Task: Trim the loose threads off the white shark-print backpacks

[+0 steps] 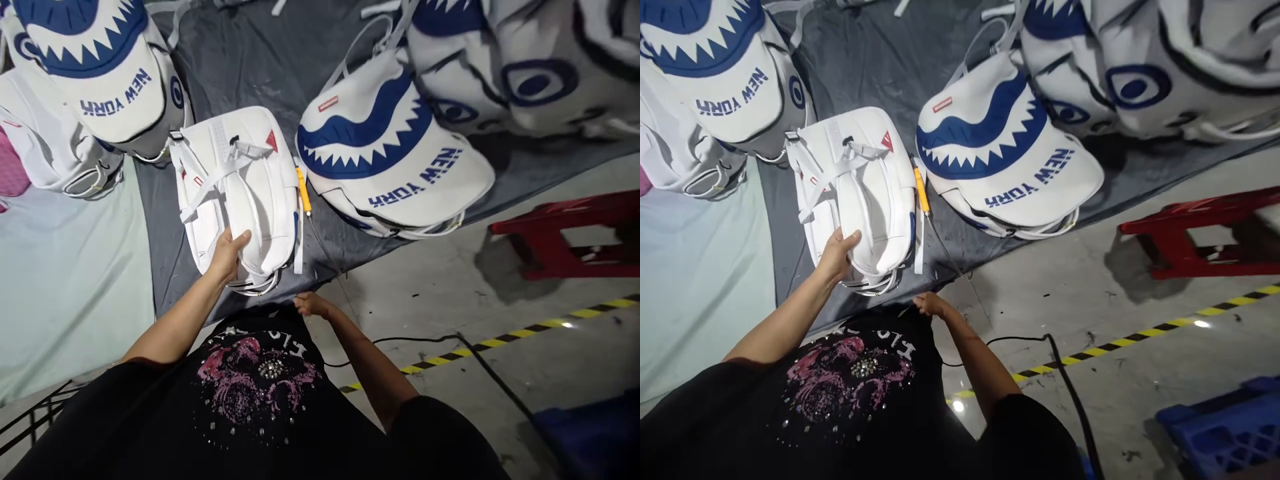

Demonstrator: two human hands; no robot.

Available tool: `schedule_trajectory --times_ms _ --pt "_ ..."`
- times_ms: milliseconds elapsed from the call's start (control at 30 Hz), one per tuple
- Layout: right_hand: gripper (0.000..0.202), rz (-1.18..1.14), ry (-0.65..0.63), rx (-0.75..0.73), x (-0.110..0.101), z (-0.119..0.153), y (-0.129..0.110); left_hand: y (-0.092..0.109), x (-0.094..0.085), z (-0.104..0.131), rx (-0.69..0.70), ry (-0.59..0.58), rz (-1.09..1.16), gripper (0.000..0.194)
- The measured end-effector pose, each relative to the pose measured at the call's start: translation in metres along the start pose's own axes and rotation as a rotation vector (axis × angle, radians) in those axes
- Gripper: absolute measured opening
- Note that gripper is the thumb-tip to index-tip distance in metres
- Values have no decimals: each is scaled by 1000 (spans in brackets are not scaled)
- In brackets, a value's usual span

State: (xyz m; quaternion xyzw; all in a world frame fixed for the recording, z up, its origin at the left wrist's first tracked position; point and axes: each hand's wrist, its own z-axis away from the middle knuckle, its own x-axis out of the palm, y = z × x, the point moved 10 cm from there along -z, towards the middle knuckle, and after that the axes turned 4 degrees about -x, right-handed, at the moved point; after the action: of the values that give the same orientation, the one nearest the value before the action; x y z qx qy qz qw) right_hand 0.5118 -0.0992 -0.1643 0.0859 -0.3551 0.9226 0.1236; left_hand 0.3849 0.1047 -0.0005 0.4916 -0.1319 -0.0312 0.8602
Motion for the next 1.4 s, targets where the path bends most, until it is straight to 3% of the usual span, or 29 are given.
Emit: schedule_trajectory --times_ms 33,100,233,300,367,433,500,567,667,733,833,900,1033,1133,1267,1400 --pt "22 75 6 0 -4 4 -9 -2 0 -2 -15 -17 28 59" --pt "21 245 154 -97 -27 2 -48 -6 -2 -4 -44 -43 72 62" --pt "32 496 645 -438 -72 -27 -172 -10 -7 -4 -66 -54 113 67" --pt "36 562 683 -461 -73 -59 -214 -11 -8 -3 -56 -51 131 69" --pt "35 599 650 -431 -71 -88 -238 -13 -9 -1 -53 -37 146 68" --pt "35 602 600 -409 -71 -103 -250 -16 -10 0 -55 3 160 64" --pt "35 630 559 -404 -78 -100 -253 -20 -12 1 -57 64 189 60" --pt "34 643 513 -421 -89 -82 -251 -26 -13 -1 -61 128 238 58" --pt "39 526 431 -558 -113 -35 -258 -37 -13 -7 -90 195 307 52" --pt "49 340 248 -599 -121 -8 -264 -44 -13 -12 -116 215 318 48" --pt "53 169 -189 -382 -109 14 -264 -49 -11 -19 -135 204 292 45" --pt "58 282 -392 -227 -98 26 -264 -49 -10 -21 -134 191 267 44" --pt "63 851 -618 -131 -85 41 -261 -54 -14 -19 -131 254 217 42" --pt "60 1086 -671 -164 -84 47 -267 -56 -15 -17 -123 297 186 43" --pt "57 1114 -572 -316 -84 47 -296 -59 -12 -15 -126 301 170 40" --pt "58 1123 -585 -307 -81 47 -299 -59 -15 -12 -131 339 159 46"
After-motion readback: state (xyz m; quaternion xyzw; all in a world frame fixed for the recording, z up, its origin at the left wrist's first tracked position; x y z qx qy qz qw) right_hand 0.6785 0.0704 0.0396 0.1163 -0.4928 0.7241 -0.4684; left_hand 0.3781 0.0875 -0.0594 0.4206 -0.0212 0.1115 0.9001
